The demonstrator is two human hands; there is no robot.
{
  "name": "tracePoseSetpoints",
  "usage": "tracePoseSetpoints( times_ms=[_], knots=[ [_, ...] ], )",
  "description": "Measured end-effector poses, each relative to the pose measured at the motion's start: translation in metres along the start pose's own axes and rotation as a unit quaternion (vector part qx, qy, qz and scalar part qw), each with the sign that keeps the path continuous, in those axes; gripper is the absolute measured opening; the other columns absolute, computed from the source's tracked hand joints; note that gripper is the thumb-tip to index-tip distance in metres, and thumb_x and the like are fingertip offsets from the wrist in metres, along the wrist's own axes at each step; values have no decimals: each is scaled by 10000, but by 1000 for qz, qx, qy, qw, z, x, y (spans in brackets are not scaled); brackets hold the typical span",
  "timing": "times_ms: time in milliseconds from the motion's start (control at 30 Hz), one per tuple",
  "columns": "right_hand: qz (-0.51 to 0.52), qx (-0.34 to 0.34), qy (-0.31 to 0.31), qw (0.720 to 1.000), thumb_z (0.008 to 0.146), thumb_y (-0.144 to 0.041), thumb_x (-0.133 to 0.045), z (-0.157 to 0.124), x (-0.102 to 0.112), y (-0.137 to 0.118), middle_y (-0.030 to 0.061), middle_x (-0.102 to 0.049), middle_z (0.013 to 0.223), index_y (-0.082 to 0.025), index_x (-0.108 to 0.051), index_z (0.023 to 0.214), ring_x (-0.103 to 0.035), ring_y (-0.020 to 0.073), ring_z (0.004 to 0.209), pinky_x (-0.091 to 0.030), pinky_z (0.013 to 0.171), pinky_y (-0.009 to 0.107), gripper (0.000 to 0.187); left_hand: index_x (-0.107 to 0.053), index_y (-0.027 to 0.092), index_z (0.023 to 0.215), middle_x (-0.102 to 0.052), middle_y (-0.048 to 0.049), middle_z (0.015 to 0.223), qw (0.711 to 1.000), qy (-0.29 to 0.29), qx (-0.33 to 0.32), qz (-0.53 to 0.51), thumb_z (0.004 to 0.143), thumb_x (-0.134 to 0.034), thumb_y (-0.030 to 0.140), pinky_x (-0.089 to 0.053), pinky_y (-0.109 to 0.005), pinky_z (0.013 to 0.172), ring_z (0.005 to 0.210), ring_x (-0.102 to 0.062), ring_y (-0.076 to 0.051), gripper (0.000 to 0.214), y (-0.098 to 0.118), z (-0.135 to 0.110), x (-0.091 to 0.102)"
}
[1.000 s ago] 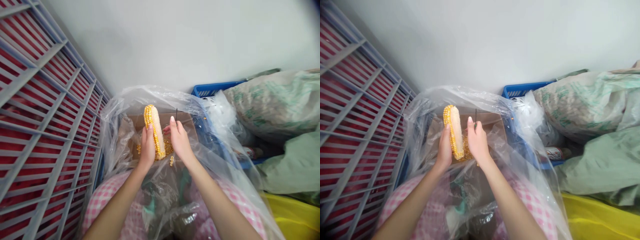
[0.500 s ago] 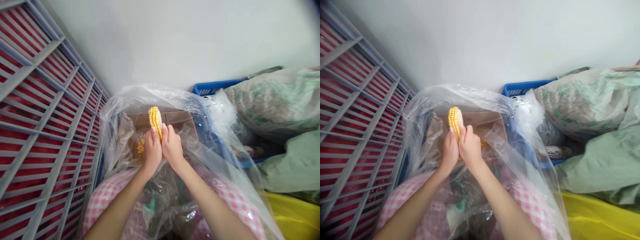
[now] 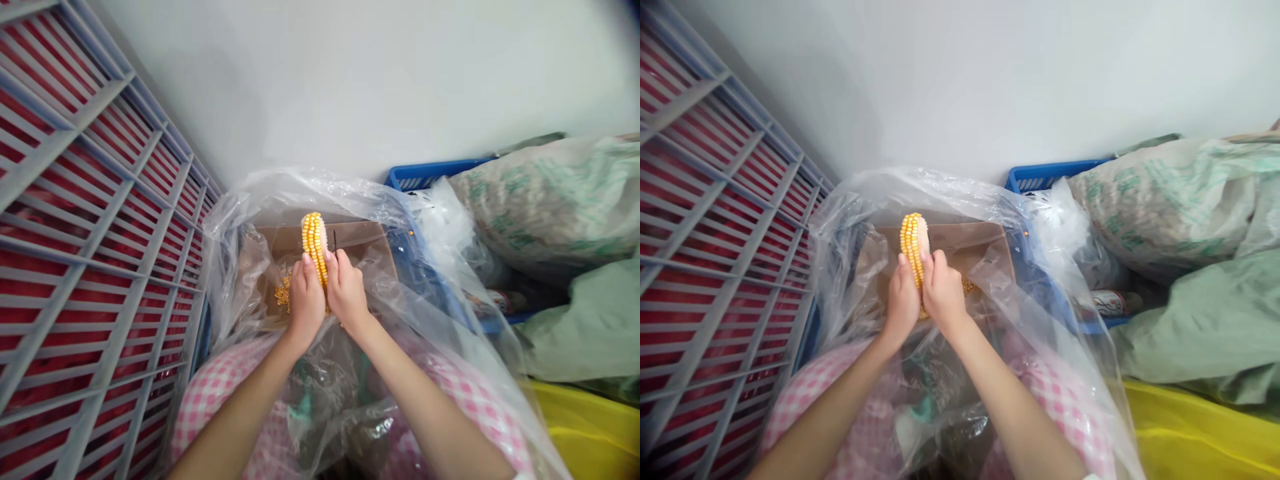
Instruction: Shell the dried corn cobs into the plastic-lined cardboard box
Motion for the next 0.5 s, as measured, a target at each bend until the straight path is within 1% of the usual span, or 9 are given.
tracePoseSetpoints(
  times_ms=[67, 133, 233, 333, 400, 500],
  knots=[
    [19, -11, 16, 1000, 890, -441, -234, 2, 1, 0, -38, -382, 546, -233, -293, 678, -400, 131, 484, -239, 511, 237, 303, -578, 132, 890, -630, -129, 932, 1000, -10, 23, -17, 859, -143, 528, -422, -337, 781, 886, -574, -208, 589, 0, 0, 0],
    [32, -23, 25, 999, 886, -458, -237, 4, 3, -1, -40, -382, 530, -231, -297, 664, -395, 131, 485, -246, 509, 234, 322, -576, 132, 914, -626, -128, 972, 999, -11, 28, -36, 859, -143, 529, -420, -335, 797, 922, -568, -208, 590, 1, 0, 0],
    [46, -37, 8, 998, 878, -499, -218, 7, 7, -5, -22, -435, 550, -224, -343, 654, -425, 137, 517, -273, 519, 234, 376, -562, 136, 929, -612, -122, 994, 999, 9, -8, -36, 864, -152, 516, -399, -334, 852, 963, -550, -199, 562, 2, 2, 2],
    [53, -68, -3, 996, 867, -544, -165, 8, 12, -9, 9, -507, 595, -217, -398, 663, -484, 154, 568, -303, 530, 239, 450, -541, 144, 929, -598, -120, 999, 999, 19, -37, -21, 877, -154, 477, -382, -332, 884, 978, -535, -185, 514, 2, 4, 2],
    [17, -74, 3, 997, 856, -568, -170, 7, 15, -10, 18, -529, 603, -216, -406, 686, -499, 162, 565, -296, 521, 241, 457, -531, 146, 935, -589, -121, 1008, 999, 12, -52, -3, 885, -156, 451, -385, -335, 879, 970, -530, -180, 486, 2, 3, 0],
    [-66, -52, 20, 996, 853, -568, -208, 6, 17, -9, 15, -538, 603, -216, -392, 719, -492, 158, 524, -263, 504, 239, 419, -535, 147, 924, -594, -115, 981, 996, -13, -84, 24, 892, -165, 426, -396, -338, 859, 946, -532, -179, 465, 1, -2, -5]
  ],
)
Point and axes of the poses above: each hand's wrist, its own z-axis towards the middle knuckle, its own x-axis out of the back of the hand, y = z × x, the point moved 2 cm from there along z, towards the middle knuckle
